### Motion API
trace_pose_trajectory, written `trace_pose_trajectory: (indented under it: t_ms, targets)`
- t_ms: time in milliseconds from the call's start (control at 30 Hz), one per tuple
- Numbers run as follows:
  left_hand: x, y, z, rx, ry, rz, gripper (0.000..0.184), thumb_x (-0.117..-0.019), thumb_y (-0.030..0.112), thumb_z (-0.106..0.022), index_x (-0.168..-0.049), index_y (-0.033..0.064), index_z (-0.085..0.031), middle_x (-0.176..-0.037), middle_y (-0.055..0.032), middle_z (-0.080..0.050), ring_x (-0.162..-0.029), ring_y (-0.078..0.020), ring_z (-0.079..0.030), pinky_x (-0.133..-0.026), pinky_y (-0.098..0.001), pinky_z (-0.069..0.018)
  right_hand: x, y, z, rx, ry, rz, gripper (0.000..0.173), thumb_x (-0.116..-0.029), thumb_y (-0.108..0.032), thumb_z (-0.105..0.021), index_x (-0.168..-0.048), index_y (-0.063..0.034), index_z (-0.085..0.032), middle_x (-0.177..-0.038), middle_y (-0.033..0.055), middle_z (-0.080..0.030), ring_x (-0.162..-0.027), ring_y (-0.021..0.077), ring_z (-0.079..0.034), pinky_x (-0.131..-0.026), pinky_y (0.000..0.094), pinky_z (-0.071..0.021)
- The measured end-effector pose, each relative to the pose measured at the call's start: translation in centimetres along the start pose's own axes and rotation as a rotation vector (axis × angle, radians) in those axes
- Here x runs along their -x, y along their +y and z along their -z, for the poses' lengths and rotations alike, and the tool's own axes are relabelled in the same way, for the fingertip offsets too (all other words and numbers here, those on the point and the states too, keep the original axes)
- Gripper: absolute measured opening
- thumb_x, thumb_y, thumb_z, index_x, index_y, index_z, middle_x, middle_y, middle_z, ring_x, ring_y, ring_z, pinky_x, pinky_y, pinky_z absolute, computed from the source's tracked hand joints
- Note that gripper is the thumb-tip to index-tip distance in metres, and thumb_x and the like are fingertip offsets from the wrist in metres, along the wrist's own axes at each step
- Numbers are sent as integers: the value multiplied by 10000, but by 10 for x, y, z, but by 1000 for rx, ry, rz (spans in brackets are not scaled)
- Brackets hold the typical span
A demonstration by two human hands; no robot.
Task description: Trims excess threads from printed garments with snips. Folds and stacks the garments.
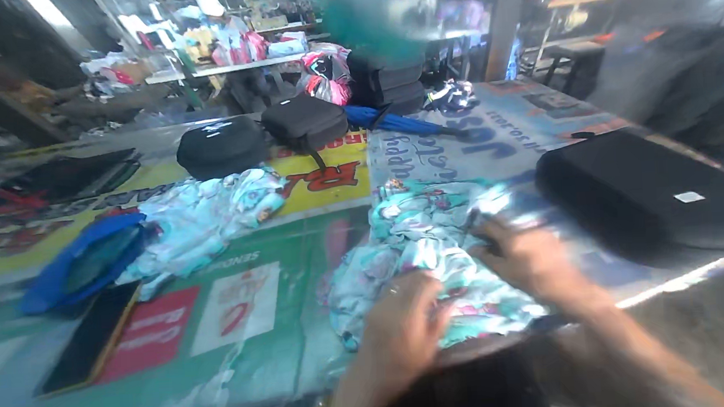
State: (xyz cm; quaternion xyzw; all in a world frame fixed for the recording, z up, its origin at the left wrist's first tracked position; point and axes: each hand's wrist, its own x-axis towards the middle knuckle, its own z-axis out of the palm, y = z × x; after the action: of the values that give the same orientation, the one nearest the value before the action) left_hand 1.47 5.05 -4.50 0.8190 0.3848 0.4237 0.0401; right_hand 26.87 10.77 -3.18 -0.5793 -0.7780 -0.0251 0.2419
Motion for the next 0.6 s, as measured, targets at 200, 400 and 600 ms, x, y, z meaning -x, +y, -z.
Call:
trace_pose_trajectory:
  t_ms: [200, 400, 600]
  targets:
    - [-15, -14, 14, 327, -39, 383, 642, -913, 405, -729, -1406, 50, -521, -1353, -98, -589, -989, -116, -688, -821, -301, -617, 19, 7, -14, -18, 216, -40, 259, -967, -318, -611, -1077, -131, -752, -1000, 99, -725, -758, 265, -713, -604, 472, -566]
    - [-39, -11, 27, 44, -133, 316, 193, -1000, 188, -548, -981, 79, -706, -887, -35, -669, -747, -104, -631, -681, -291, -546, 17, 10, -16, -41, 224, -40, 250, -962, -303, -615, -1067, -126, -759, -996, 105, -728, -755, 270, -710, -614, 486, -562]
    - [-72, -10, 61, 203, -56, 318, 105, -988, 191, -616, -991, 127, -700, -795, 50, -655, -654, -16, -603, -576, -202, -512, -7, 0, 26, -565, 128, -6, 310, -1015, -397, -580, -1132, -150, -726, -1025, -35, -691, -780, 30, -635, -693, 261, -560]
